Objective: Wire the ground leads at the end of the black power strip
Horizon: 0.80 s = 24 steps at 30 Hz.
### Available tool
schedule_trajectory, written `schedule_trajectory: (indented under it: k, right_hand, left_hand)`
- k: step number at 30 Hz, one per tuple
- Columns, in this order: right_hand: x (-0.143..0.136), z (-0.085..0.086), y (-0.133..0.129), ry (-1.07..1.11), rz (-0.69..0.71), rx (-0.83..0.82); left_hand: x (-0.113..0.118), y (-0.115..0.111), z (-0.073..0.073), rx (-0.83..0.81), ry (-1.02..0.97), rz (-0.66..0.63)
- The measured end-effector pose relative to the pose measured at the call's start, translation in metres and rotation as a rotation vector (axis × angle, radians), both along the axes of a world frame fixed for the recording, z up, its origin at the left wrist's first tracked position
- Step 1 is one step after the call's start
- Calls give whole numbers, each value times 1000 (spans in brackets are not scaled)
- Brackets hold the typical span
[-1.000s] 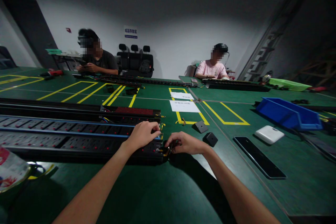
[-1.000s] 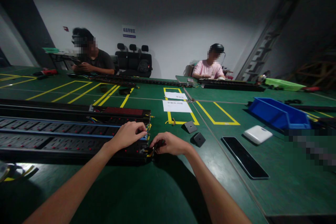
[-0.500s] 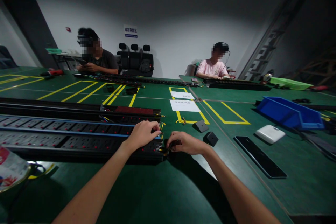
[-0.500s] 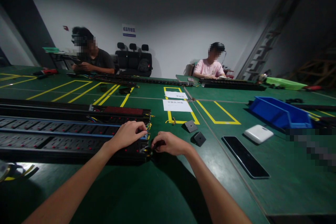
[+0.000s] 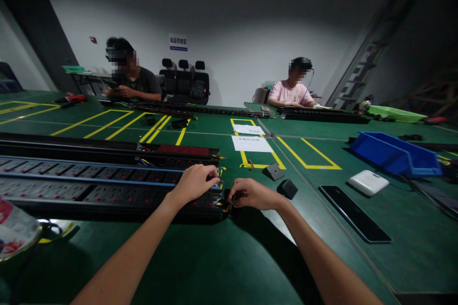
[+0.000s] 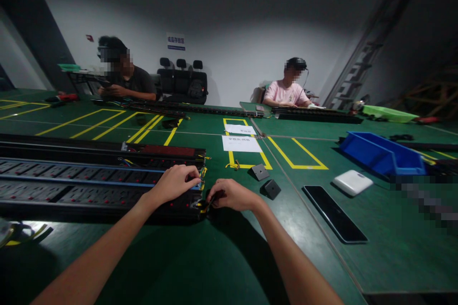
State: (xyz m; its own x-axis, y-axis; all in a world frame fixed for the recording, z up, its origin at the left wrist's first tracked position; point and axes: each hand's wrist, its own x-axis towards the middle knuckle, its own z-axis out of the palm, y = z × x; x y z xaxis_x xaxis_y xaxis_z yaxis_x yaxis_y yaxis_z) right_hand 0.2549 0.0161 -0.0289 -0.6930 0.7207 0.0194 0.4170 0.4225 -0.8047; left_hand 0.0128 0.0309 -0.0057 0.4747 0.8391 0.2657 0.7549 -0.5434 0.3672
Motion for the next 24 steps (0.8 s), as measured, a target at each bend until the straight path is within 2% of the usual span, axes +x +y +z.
schedule_trajectory:
  k: [10, 14, 17, 21, 24]
  right_hand:
    - [1, 0, 0, 17, 15, -28]
    - [5, 1, 3, 73, 18, -109]
    - [9, -4, 11, 144, -106, -103]
    - [6, -14, 20, 298, -465, -47]
    - [-3, -18, 19, 352, -546, -103]
  left_hand:
    - [-1, -1, 0, 11, 7, -16]
    - [-1, 0, 0, 12, 9, -22]
    - [-1, 1, -1, 6, 12, -18]
    - [-1, 2, -3, -3, 6, -2]
    - [-1, 2, -3, -9, -7, 2]
